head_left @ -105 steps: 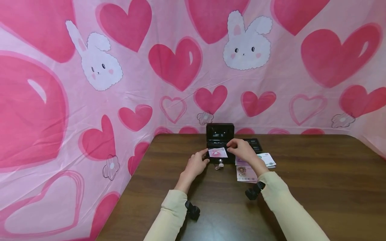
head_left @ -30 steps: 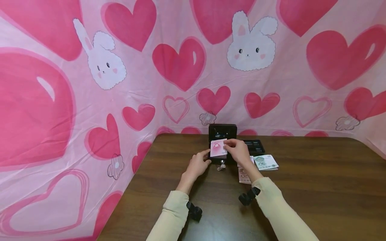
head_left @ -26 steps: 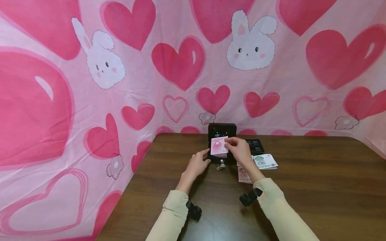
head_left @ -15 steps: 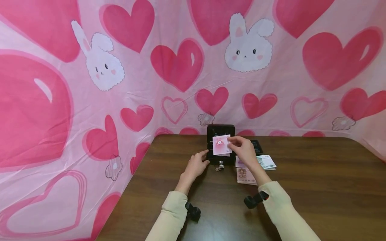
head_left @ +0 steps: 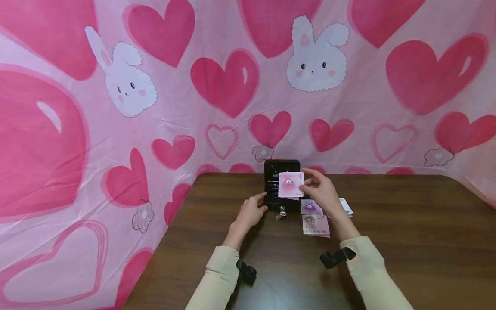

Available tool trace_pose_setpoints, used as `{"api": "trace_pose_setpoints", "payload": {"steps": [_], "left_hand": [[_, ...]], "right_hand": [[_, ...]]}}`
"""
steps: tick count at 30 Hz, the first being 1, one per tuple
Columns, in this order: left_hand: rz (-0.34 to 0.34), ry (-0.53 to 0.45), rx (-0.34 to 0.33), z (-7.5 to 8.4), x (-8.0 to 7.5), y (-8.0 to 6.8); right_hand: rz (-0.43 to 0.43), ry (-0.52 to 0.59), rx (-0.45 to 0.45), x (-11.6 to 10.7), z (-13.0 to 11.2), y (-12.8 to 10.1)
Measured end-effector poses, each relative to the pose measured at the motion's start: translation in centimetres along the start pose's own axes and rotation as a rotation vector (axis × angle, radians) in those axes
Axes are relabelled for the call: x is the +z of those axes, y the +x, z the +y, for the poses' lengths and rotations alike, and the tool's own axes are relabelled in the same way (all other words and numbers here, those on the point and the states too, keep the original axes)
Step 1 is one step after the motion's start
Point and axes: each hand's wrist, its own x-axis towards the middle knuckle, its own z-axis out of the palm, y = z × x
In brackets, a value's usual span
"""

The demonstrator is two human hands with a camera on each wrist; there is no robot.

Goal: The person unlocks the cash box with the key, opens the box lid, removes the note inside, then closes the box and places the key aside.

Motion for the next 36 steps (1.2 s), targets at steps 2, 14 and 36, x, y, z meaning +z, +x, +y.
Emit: {"api": "trace_pose_setpoints", "payload": {"steps": [2, 14, 36], "left_hand": [[-0.002, -0.002, -0.006, -0.1, 0.0, 0.0], [-0.023, -0.013, -0.012, -0.1, -0.1, 0.1], [-0.029, 0.005, 0.003, -0.2, -0.2, 0.2]], "right_hand": [[-0.018, 0.014, 0.009, -0.6, 0.0, 0.0], [-0.111, -0.037, 0.077, -4.4, 0.5, -0.2], [-0.243, -0.048, 0.113, -9.3, 1.8, -1.3]]}}
